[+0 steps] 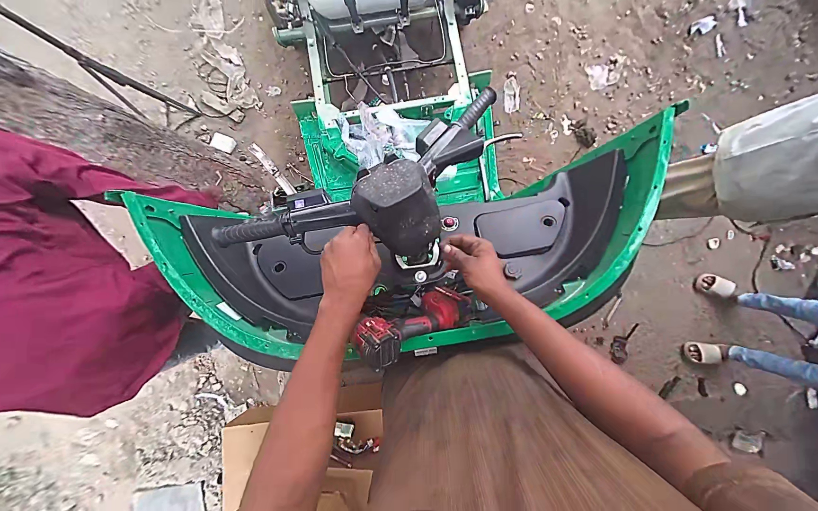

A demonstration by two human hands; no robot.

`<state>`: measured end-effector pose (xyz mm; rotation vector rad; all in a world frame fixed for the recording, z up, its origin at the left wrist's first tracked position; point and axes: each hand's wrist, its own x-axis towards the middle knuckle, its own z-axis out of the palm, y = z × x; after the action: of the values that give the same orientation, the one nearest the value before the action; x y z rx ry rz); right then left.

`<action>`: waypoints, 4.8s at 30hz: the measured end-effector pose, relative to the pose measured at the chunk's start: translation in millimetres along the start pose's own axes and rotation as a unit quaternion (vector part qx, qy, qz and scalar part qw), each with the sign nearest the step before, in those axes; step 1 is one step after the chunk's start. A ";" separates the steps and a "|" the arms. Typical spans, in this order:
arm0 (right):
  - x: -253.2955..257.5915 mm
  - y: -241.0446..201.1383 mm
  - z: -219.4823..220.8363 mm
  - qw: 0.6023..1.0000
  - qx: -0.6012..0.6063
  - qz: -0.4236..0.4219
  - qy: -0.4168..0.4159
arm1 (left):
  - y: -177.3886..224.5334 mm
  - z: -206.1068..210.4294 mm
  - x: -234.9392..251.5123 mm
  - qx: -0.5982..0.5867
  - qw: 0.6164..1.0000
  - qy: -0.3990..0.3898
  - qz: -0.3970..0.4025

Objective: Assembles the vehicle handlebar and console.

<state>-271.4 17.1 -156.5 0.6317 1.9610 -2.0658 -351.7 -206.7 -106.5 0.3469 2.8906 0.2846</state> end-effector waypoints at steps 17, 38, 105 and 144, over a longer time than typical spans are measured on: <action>-13.4 19.0 33.0 0.983 0.151 -0.060 0.084 | -3.2 -21.7 16.4 0.046 0.999 -0.007 0.023; 2.8 17.1 33.8 0.987 0.125 -0.097 0.002 | -8.2 -30.1 28.0 -0.096 0.983 0.060 0.145; -49.1 -35.5 31.7 0.765 -0.361 -0.121 -0.519 | -31.9 12.8 -94.5 -0.517 0.760 0.059 -0.389; -85.9 -7.4 -71.3 0.653 -0.661 -0.369 -0.020 | 109.7 52.5 -47.6 -0.841 0.427 -0.011 -0.332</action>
<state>-187.9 77.0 -112.1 -0.6211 3.1359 -0.2039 -271.1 -105.5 -124.1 -1.0294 1.0575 2.3361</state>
